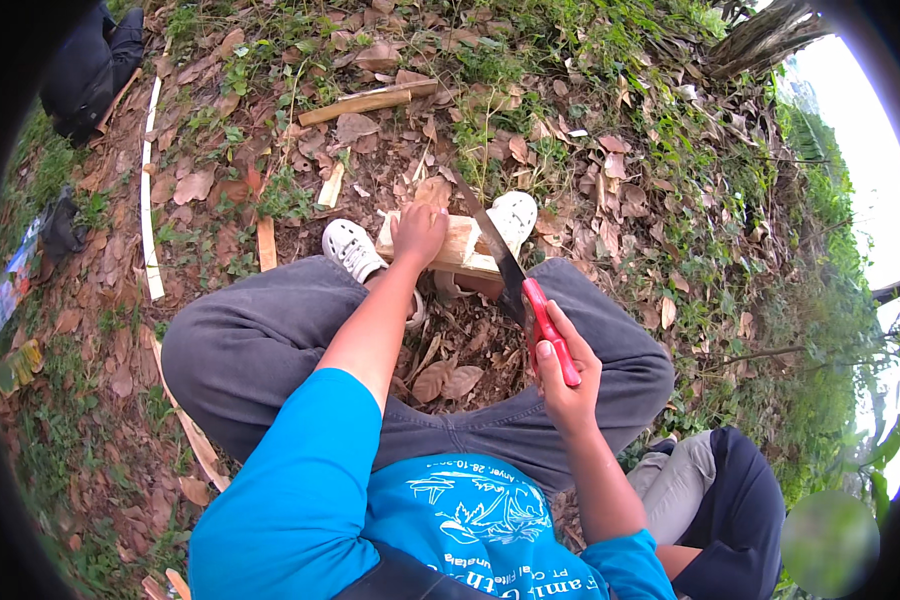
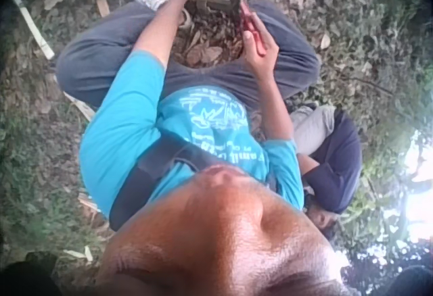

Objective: The person sits on the ground and uses a red-handled knife to carve a rectangular wooden block. They hold the wood steady with their left hand and make repeated cutting motions with the knife in their right hand, removing shavings and shaping the block.

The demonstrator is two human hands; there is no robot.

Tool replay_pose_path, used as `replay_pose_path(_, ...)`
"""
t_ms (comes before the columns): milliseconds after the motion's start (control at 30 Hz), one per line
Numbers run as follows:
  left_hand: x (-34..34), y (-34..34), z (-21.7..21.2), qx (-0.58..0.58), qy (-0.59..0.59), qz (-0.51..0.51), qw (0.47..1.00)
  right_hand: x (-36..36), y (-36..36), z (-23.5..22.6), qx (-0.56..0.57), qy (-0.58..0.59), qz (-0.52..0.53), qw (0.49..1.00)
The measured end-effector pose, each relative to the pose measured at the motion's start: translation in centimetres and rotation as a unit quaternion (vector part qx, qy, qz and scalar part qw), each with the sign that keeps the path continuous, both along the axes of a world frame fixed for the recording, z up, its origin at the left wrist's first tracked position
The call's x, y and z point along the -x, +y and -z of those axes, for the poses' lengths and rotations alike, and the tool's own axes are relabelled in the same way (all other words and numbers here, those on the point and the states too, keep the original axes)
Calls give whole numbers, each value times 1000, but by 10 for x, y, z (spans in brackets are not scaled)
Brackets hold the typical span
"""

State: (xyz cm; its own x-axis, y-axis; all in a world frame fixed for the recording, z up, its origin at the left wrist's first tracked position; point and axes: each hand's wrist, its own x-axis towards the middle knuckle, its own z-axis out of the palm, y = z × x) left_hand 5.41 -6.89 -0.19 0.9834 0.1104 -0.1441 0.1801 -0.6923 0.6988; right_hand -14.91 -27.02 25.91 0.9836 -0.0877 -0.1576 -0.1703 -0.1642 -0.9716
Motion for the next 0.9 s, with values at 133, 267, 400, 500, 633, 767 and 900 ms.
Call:
replay_pose_path(133, 5, -21, -7, -76, -49, -70, 993, -1, 2, 6, 32, -38, 3, 999)
replay_pose_path(267, 6, -23, -9, -74, -78, -85, 991, -15, 3, 15, 69, -49, -16, 996)
replay_pose_path(400, 7, -20, -7, -71, -85, -85, 990, -30, 7, 25, 73, -44, -29, 996)
replay_pose_path(500, 6, -21, -8, -62, -78, -84, 991, -39, 10, 29, 75, -34, -36, 996)
replay_pose_path(633, 1, -20, -11, -69, -49, -77, 993, -41, 6, 32, 75, -15, -55, 996)
replay_pose_path(767, 1, -16, -10, -71, -49, -88, 992, -33, -3, 19, 69, 27, -61, 995)
replay_pose_path(900, -8, -17, -18, -67, -13, -105, 992, 12, -20, -20, 136, 28, -85, 987)
